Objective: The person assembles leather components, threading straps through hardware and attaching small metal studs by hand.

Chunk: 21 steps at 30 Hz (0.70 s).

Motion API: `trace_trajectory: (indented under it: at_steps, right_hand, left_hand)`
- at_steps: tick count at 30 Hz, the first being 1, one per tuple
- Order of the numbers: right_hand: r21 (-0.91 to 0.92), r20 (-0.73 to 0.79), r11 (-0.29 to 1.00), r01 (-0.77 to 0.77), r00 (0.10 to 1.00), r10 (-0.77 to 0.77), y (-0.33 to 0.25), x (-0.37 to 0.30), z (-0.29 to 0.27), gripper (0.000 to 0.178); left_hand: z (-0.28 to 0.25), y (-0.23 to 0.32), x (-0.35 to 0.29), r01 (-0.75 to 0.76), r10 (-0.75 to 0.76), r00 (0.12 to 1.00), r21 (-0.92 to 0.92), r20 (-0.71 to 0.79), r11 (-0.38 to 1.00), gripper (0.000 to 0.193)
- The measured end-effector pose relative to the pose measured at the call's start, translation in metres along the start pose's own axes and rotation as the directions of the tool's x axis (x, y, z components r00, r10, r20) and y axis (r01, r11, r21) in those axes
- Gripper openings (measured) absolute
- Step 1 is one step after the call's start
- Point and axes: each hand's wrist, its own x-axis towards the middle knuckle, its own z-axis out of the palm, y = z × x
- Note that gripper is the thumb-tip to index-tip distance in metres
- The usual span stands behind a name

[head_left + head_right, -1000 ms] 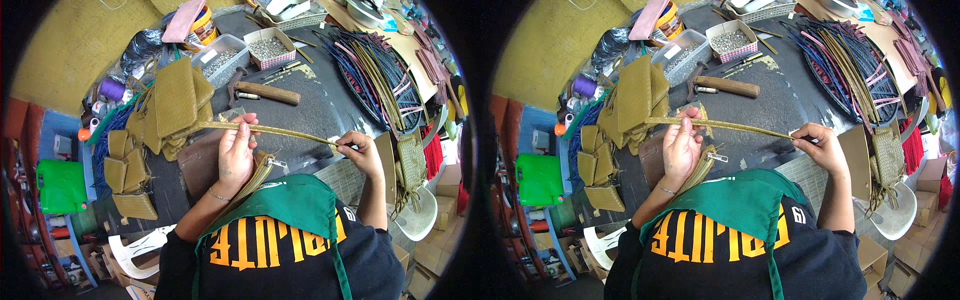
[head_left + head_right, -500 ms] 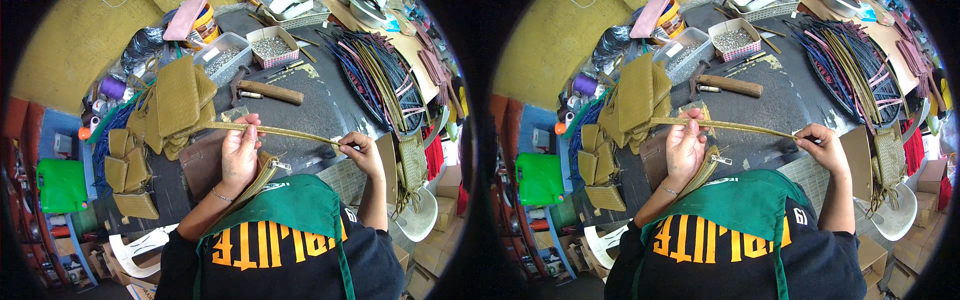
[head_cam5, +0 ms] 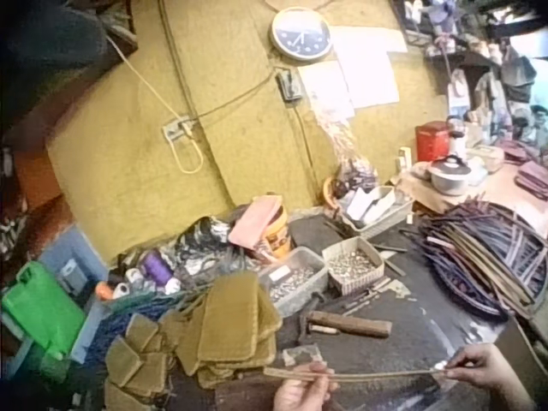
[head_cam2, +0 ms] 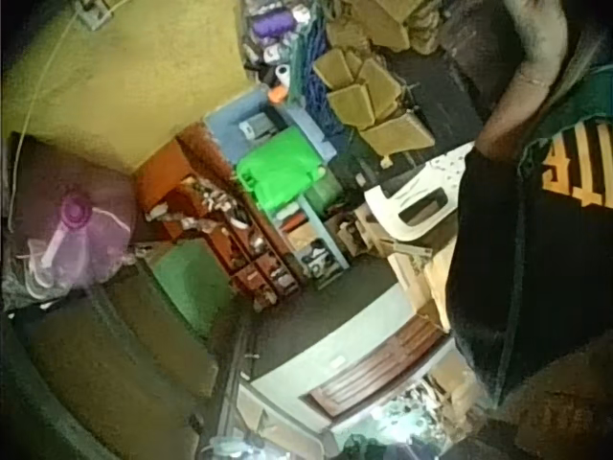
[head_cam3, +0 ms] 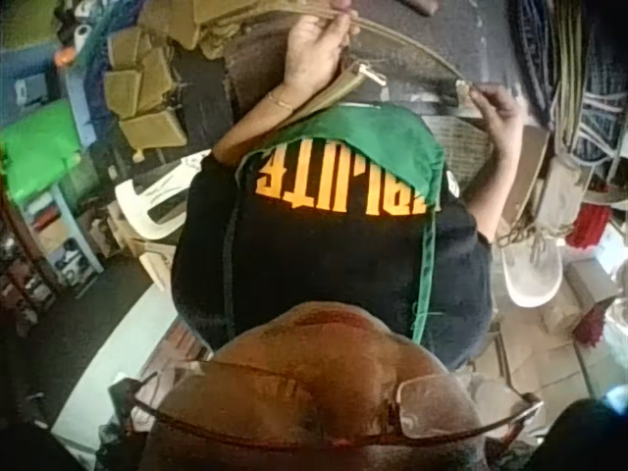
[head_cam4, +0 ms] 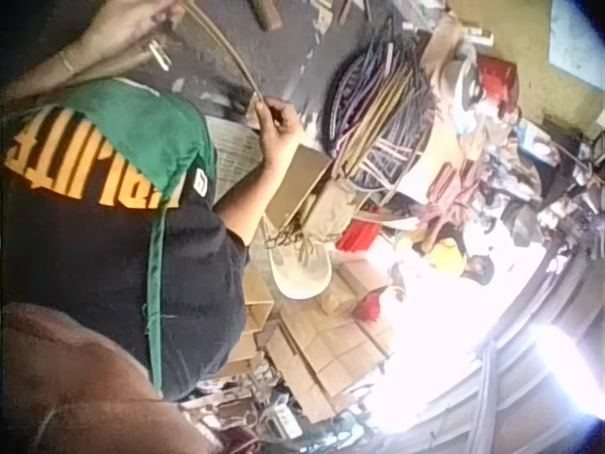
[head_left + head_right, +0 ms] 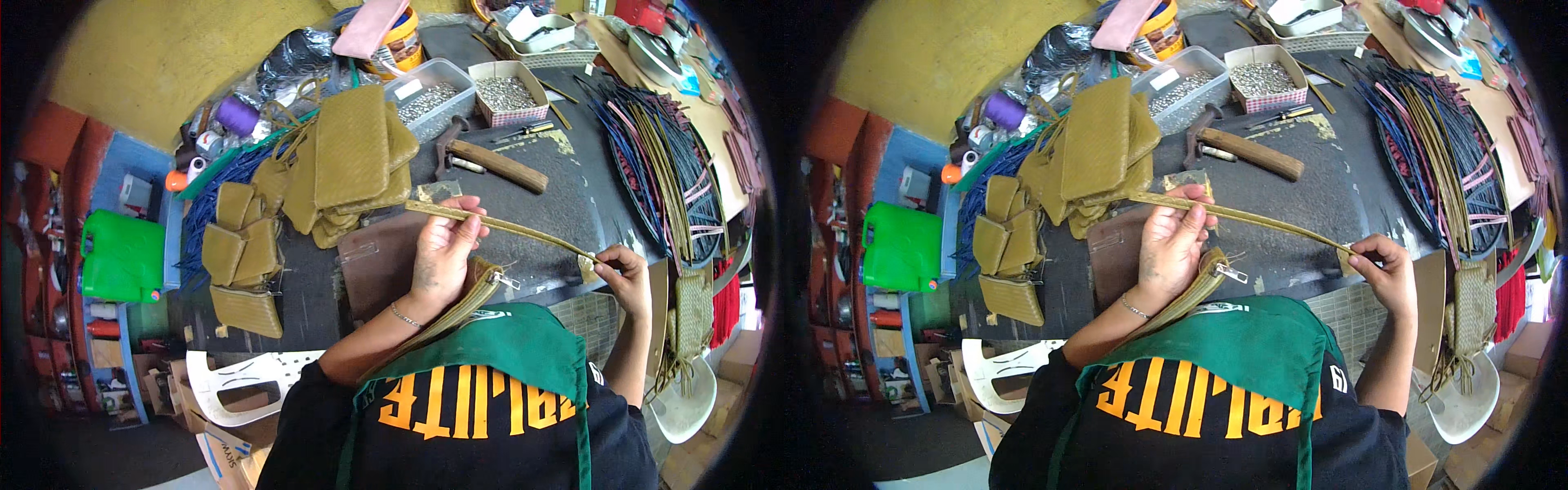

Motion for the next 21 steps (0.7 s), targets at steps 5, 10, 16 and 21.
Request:
trace_trajectory:
  at_steps: [5,10,16,21]
  right_hand:
    - [0.036,0.012,0.999,-0.029,1.0,0.029,0.003,0.002,0.0,0.009]
    - [0.014,0.019,1.0,-0.013,1.0,0.012,0.004,0.004,0.0,0.01]
    - [-0.11,-0.073,0.994,0.012,0.997,-0.02,0.016,0.004,-0.014,0.019]
    - [0.283,-0.148,0.959,0.007,0.988,0.037,0.006,0.006,-0.023,0.033]
  left_hand:
    - [-0.001,0.002,-0.001,0.017,-0.017,1.0,0.0,-0.001,1.0,0.022]
    - [-0.002,0.002,-0.002,0.004,-0.004,1.0,0.014,0.0,1.0,0.019]
    - [0.0,0.003,0.0,-0.02,0.027,0.996,-0.074,0.089,0.997,0.011]
    - [-0.011,0.004,0.001,-0.048,0.059,0.996,-0.158,0.066,0.986,0.01]
